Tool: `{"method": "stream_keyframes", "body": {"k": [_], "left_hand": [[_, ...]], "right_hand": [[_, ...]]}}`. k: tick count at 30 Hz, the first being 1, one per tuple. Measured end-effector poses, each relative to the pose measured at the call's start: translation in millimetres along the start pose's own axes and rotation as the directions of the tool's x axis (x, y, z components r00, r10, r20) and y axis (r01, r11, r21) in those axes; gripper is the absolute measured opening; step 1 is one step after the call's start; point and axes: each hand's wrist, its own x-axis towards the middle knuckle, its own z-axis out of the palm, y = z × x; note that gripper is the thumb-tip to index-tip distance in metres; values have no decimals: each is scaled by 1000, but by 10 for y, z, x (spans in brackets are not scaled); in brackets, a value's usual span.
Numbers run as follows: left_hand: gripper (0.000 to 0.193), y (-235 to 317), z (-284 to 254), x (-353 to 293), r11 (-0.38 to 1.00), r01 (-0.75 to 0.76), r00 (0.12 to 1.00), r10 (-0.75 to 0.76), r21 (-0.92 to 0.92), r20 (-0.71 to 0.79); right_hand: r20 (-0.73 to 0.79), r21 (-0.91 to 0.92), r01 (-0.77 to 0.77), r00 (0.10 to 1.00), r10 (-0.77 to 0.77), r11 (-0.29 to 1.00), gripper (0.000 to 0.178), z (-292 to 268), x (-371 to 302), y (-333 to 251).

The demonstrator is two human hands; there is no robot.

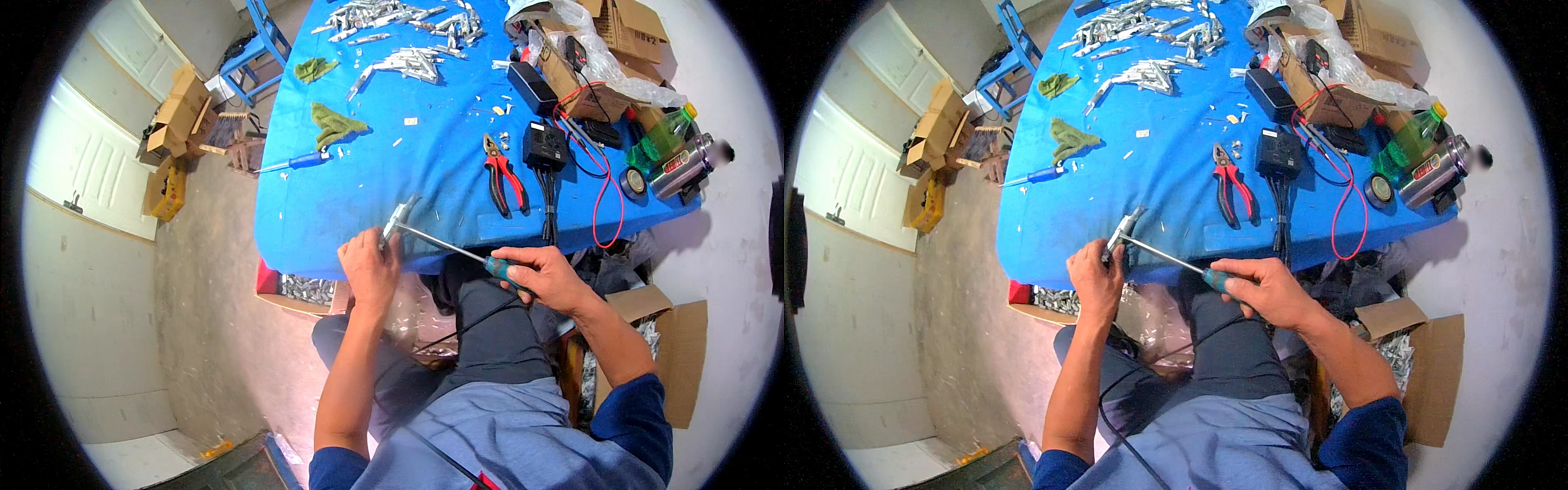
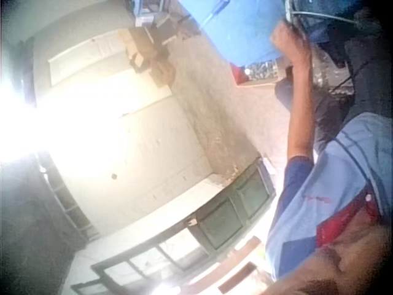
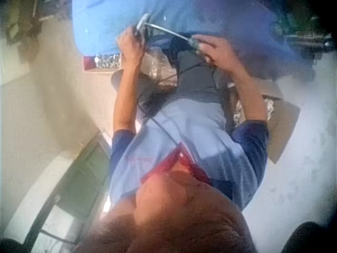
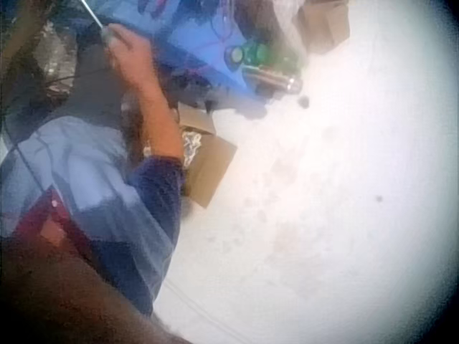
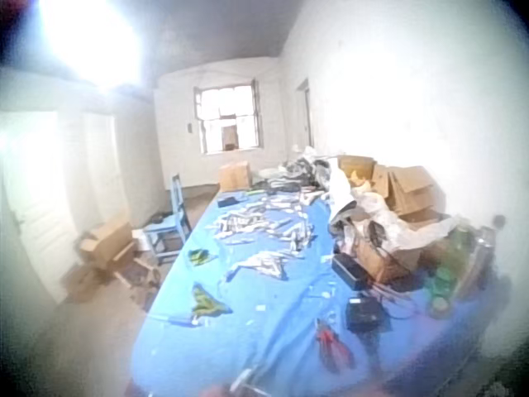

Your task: The person assembles small metal components by hand and using a screwdriver and pliers while sitting at a workspace.

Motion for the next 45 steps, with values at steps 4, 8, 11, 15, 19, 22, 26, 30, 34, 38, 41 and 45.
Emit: {"method": "stream_keyframes", "body": {"k": [4, 8, 11, 15, 19, 22, 26, 30, 34, 38, 41, 45], "left_hand": [[23, -1, -10, -1, 1000, 6, 1000, -7, 15, 18], [24, 8, -31, 0, 999, 35, 997, -37, 25, 68], [24, 4, -29, -6, 999, 36, 997, -37, 26, 61], [24, 10, -13, -7, 999, 30, 999, -31, 34, 43], [24, 14, -8, 0, 999, 35, 999, -36, 23, 40], [23, 3, -2, 15, 1000, 26, 999, -26, 14, 30], [20, -31, 31, 7, 999, 11, 1000, -11, 37, 8], [20, -5, 22, 16, 998, 24, 999, -25, 65, 24], [21, -25, 31, 1, 999, 10, 1000, -11, 50, 11], [24, 10, -7, 15, 998, 37, 998, -39, 44, 44], [25, -7, -3, 3, 998, 28, 998, -31, 50, 49], [26, -25, 9, 0, 999, -1, 1000, 0, 46, 30]], "right_hand": [[2, 18, 9, 1000, -9, 1000, 36, 1, 34, 24], [6, -14, 21, 1000, -21, 1000, 36, -15, 41, 6], [14, -85, 41, 999, -40, 996, 37, -26, 51, -3], [39, -418, 363, 923, -383, 833, 37, -52, 105, 14], [88, -606, 417, 882, -463, 678, 36, 10, 92, -228], [97, -519, 378, 917, -387, 766, 35, -67, 191, -287], [134, -131, 3, 991, 15, 991, 36, -214, 302, -393], [152, 49, -174, 975, 165, 983, 40, -244, 313, -344], [220, 220, -286, 946, 238, 933, 41, -344, 380, -261], [257, 278, -293, 940, 223, 915, 41, -375, 447, -163], [273, 277, -291, 938, 215, 916, 41, -447, 481, -125], [193, 117, -182, 968, 158, 976, 42, -445, 428, -164]]}}
